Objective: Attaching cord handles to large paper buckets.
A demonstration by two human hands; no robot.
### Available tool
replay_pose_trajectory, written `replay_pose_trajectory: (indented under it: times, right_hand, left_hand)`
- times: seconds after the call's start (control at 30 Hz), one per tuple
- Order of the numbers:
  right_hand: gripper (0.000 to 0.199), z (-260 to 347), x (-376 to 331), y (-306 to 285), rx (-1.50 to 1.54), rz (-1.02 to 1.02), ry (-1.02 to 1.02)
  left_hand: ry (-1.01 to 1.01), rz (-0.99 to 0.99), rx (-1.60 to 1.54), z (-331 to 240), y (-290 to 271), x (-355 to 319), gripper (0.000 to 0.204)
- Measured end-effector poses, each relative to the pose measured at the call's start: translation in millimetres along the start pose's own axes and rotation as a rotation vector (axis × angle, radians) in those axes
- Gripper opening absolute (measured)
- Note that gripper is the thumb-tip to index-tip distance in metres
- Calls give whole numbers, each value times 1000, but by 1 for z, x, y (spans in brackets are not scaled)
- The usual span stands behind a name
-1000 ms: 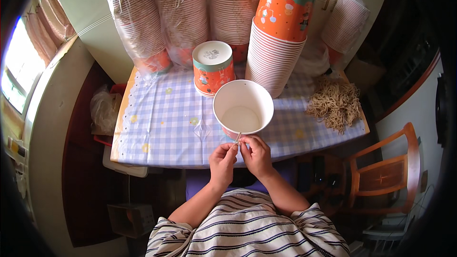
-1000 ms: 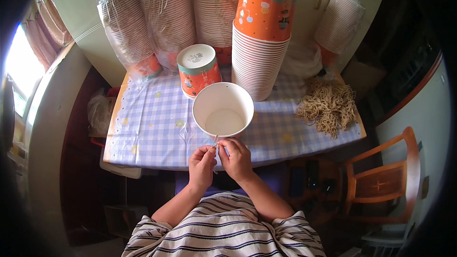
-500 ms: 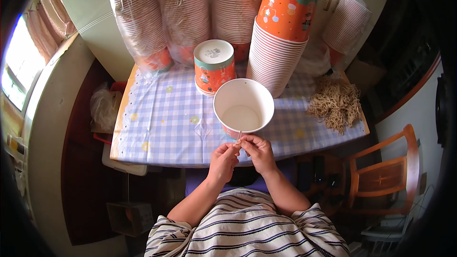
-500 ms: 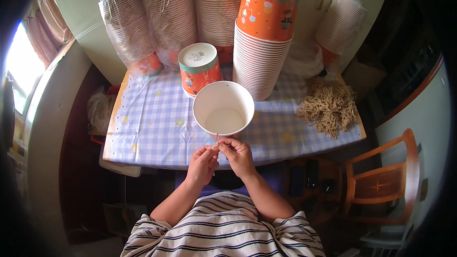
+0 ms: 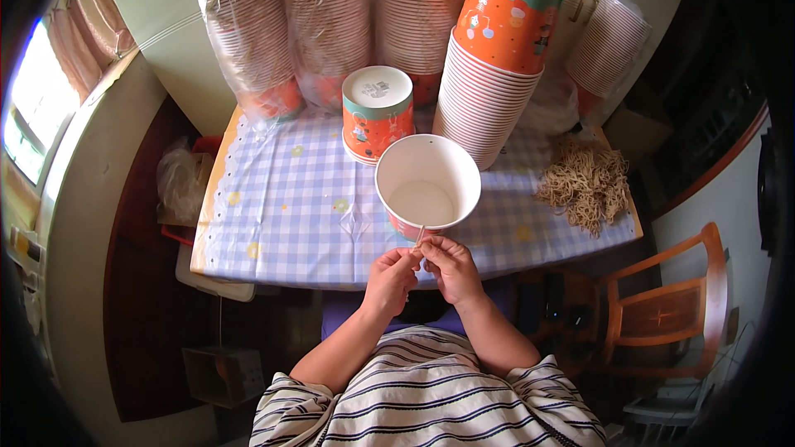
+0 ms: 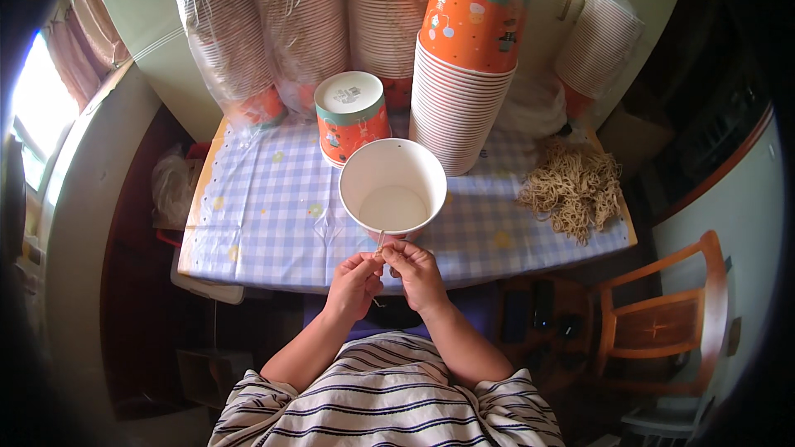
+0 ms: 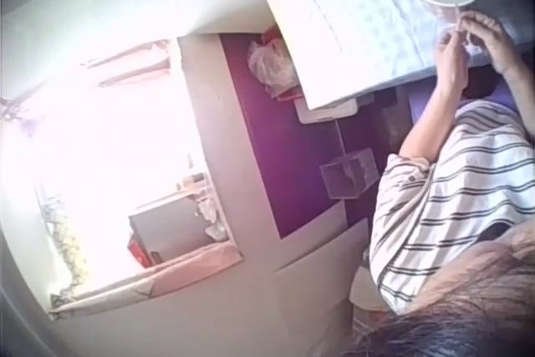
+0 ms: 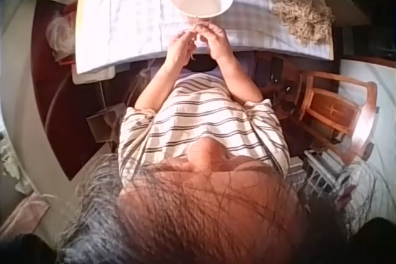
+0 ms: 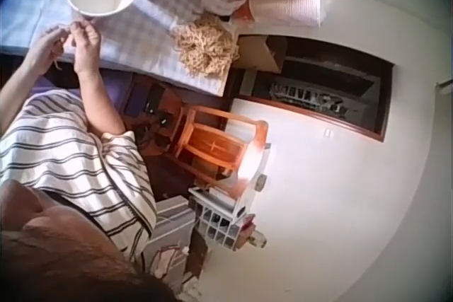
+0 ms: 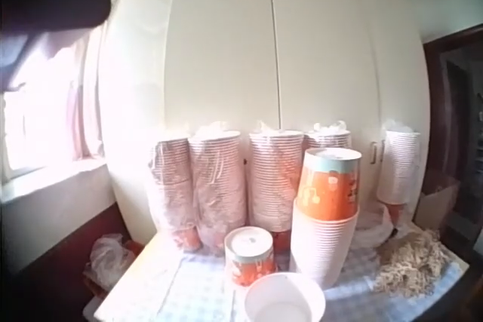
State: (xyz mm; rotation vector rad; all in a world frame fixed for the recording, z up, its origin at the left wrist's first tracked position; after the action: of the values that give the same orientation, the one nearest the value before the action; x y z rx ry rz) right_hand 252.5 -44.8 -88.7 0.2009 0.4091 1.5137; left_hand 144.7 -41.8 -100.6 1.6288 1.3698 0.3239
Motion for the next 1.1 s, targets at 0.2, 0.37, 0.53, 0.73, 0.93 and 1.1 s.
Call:
replay_pose_trajectory:
  times: [0.2, 0.37, 0.53, 0.73, 0.93, 1.1]
  right_hand:
    - [13, 4, -2, -3, -31, 8, -14]
    - [16, 22, -7, 2, -177, 25, -111]
    - [14, 17, -5, 1, -193, 29, -130]
    - [12, 13, -2, -3, -116, -21, -23]
    - [11, 2, 0, -6, 40, -37, 101]
    - [11, 0, -2, -7, 6, -60, 95]
  left_hand:
    - [58, -2, 102, -3, 2, -2, 9]
    - [84, -15, 158, -6, 2, -3, 9]
    - [157, -4, 230, -6, 1, -3, 7]
    - [193, 3, 246, -7, 1, -2, 9]
    - [158, 10, 204, -5, 0, -2, 9]
    - [573, 6, 475, -17, 9, -6, 16]
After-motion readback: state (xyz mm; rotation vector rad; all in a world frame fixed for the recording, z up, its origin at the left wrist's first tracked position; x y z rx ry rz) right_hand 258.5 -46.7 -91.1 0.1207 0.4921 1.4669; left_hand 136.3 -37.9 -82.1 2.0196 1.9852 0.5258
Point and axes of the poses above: each hand's wrist, its own x-axis towards the middle knuckle, its own y-axis out of the palm, z = x × y, the point moved 6 cm from there along x, towards the middle knuckle, and after that the axes turned 9 degrees about -x, right-handed, at the moved point
